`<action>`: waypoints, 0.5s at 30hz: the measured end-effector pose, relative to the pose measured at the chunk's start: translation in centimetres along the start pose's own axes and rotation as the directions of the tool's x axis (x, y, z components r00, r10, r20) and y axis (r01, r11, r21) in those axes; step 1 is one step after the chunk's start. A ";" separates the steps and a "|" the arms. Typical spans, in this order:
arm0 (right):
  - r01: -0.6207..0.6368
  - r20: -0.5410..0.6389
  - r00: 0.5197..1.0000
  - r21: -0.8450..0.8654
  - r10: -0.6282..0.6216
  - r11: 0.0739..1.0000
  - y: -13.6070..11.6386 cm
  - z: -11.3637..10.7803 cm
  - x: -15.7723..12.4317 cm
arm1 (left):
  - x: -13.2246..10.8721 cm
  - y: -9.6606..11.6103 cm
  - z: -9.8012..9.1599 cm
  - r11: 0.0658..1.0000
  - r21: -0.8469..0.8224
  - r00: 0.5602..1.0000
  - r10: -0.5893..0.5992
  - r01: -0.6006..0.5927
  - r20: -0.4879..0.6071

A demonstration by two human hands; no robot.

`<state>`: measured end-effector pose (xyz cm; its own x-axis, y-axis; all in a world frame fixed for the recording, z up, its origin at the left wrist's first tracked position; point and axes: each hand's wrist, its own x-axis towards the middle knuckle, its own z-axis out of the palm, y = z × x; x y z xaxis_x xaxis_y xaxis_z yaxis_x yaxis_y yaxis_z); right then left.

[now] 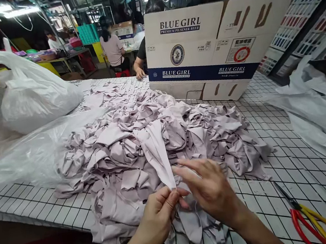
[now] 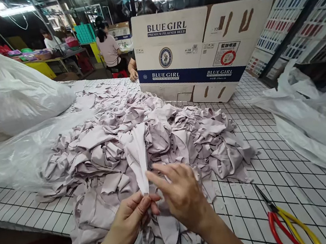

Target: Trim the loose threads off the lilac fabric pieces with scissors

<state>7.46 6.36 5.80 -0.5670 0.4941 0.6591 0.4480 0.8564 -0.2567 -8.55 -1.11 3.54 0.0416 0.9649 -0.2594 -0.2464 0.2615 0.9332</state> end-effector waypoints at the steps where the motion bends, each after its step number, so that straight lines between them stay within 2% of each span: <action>1: 0.059 0.019 0.998 0.044 -0.060 0.997 0.4 0.9 0.7 | -0.1 0.1 -0.3 1.000 0.010 1.000 -0.004 0.004 -0.003; 3: 0.148 0.008 0.989 0.144 -0.151 0.978 0.9 2.5 2.0 | -0.3 0.4 -0.9 0.996 0.079 0.999 0.038 -0.035 -0.036; 5: 0.171 -0.043 0.985 0.208 -0.165 0.963 1.0 3.8 3.0 | -0.3 0.9 -1.6 0.972 0.190 0.983 0.159 -0.140 -0.087; 8: 0.125 -0.118 0.989 0.288 -0.094 0.949 0.7 4.9 4.0 | -0.1 1.6 -2.4 0.873 0.366 0.893 0.408 -0.322 -0.187; 10: 0.091 -0.130 0.990 0.367 -0.046 0.926 0.5 5.2 4.5 | 0.2 1.9 -2.6 0.801 0.460 0.824 0.521 -0.383 -0.221; 12: 0.060 -0.112 0.994 0.417 -0.014 0.907 0.3 5.4 5.1 | 0.4 2.1 -2.7 0.760 0.510 0.795 0.566 -0.402 -0.217; 15: 0.052 -0.035 0.999 0.470 -0.041 0.881 0.5 5.1 6.5 | 0.7 2.4 -2.8 0.756 0.500 0.796 0.573 -0.422 -0.194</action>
<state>0.46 10.77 6.35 -0.5600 0.4533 0.6935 0.0402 0.8509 -0.5238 -11.83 0.12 4.93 -0.2964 0.9132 0.2798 0.2807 -0.1968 0.9394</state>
